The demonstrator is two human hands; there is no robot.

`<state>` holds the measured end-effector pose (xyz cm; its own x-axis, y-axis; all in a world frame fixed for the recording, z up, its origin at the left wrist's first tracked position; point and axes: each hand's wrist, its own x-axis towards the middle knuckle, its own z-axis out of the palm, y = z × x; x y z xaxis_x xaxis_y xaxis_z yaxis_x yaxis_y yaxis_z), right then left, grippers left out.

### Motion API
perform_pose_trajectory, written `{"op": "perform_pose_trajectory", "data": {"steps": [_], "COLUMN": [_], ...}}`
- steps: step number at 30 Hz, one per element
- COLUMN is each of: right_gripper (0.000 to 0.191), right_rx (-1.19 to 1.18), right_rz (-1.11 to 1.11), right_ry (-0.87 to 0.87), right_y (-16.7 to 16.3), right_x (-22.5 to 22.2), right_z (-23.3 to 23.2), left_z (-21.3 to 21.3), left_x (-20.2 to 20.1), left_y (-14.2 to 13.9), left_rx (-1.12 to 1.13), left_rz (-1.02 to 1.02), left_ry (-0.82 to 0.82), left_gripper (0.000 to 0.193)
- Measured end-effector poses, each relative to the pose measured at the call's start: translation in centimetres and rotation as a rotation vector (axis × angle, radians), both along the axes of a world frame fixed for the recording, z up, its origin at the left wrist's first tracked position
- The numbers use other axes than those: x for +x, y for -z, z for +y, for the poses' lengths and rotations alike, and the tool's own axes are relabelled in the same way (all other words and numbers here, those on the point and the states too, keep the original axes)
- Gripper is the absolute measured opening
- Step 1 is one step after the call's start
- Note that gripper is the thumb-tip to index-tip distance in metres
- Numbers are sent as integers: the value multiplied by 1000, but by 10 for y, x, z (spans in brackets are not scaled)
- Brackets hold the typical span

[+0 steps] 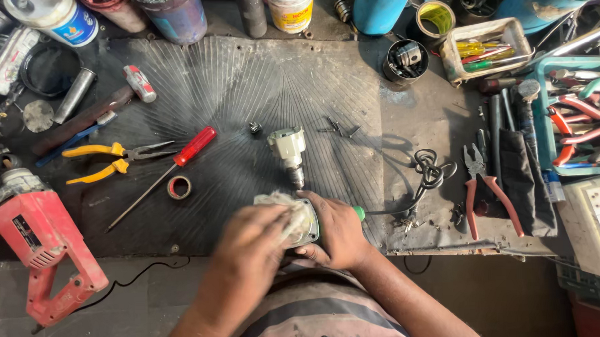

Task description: The person wipes grease and dirt from a disassembled power tool motor housing using a rag, turning the housing to clean its inner and outer surfaces. They handle a green angle grinder on the bench and at the end dip the rag into a can of liquid and reposition containers on the workbench.

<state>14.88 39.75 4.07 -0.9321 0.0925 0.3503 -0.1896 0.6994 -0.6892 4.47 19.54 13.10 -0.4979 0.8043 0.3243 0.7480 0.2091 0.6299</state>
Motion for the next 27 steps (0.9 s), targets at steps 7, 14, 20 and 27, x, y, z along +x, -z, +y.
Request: {"op": "perform_pose_trajectory", "data": {"steps": [7,14,20,27], "right_gripper": [93,93,93,96], "right_rx": [26,42,74,46], "right_rz": [29,80,105,29], "right_ry": [-52,-42,-30,-15], "right_y": [-1,5,10,7], "right_x": [3,5,5,3], "right_z": [-2,-4,-2,-4], "left_z": [-9,2,15,-20], "left_x": [11,-24,-40,-27], "left_y": [-19,-32,-35,-13], "left_rx": [-376,-486,-573,-377], "left_rz": [322,478,466,372], "left_ry": [93,291,381,247], "left_gripper": [51,34,29,35]}}
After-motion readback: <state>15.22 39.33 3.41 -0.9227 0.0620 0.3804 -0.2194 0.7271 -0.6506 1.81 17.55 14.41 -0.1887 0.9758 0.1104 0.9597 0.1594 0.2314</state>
